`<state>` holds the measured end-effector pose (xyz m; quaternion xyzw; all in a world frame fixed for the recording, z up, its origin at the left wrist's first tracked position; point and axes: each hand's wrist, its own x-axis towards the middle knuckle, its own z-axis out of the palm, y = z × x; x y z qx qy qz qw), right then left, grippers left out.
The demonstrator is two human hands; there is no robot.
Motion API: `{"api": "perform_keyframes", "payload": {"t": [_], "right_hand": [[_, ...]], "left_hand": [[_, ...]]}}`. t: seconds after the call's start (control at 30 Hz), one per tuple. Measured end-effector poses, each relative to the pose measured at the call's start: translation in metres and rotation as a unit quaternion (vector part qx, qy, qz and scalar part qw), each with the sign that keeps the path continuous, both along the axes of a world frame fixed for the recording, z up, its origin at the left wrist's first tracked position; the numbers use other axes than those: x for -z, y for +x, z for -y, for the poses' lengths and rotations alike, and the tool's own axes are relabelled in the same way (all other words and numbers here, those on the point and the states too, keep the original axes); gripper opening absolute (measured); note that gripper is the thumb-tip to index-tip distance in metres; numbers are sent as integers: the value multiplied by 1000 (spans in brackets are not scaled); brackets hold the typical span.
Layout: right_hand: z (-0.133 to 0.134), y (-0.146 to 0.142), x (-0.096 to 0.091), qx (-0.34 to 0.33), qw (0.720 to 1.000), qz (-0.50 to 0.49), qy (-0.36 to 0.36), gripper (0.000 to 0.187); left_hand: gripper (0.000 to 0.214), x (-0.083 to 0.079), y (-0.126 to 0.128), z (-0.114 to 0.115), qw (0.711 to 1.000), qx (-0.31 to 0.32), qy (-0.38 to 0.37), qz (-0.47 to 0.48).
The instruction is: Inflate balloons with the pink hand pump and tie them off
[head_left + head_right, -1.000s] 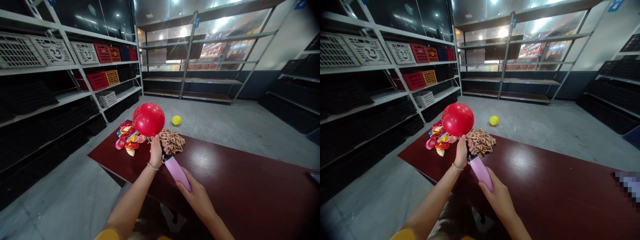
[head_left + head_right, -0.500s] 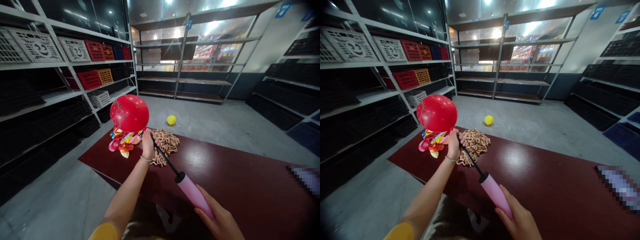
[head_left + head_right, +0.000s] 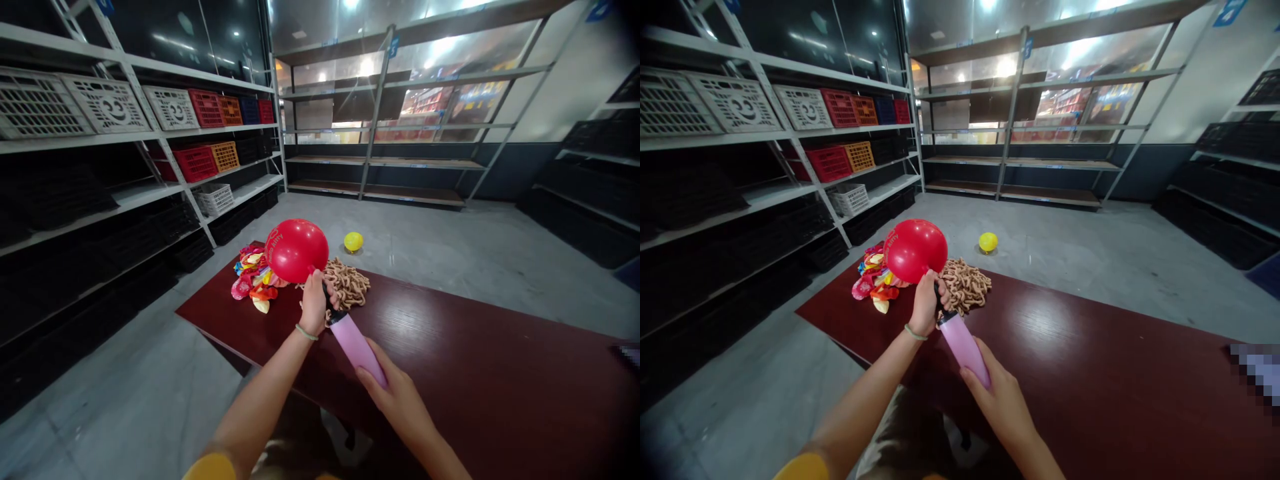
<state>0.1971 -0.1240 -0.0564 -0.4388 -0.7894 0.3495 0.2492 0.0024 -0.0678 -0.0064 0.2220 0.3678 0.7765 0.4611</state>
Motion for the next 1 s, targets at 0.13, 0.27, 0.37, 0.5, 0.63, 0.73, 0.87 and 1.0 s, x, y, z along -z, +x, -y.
{"api": "perform_keyframes", "payload": {"t": [0.13, 0.27, 0.37, 0.5, 0.63, 0.73, 0.87, 1.0], "right_hand": [[8, 27, 8, -1, 1000, 28, -1, 61], [21, 65, 20, -9, 999, 42, 19, 59], [26, 81, 26, -4, 998, 50, 22, 58], [22, 73, 22, -1, 999, 49, 7, 58], [8, 40, 12, -5, 999, 35, -17, 57], [0, 16, 6, -6, 999, 27, -21, 58], [-2, 5, 4, -11, 1000, 20, -15, 61], [7, 32, 14, -15, 999, 40, -9, 62]], "left_hand": [[27, -1, -11, -7, 1000, -8, 8, -3], [25, -6, -25, -16, 1000, -20, 16, 6], [25, -6, -32, -19, 999, -23, 20, 20], [27, -3, -30, -17, 999, -39, 11, 32], [30, 3, -14, -8, 999, -41, -8, 13], [31, 7, -1, -2, 999, -24, -29, 10], [27, 8, 2, -1, 1000, -18, -16, 11], [26, 4, -6, -9, 1000, -22, 6, 3]]}}
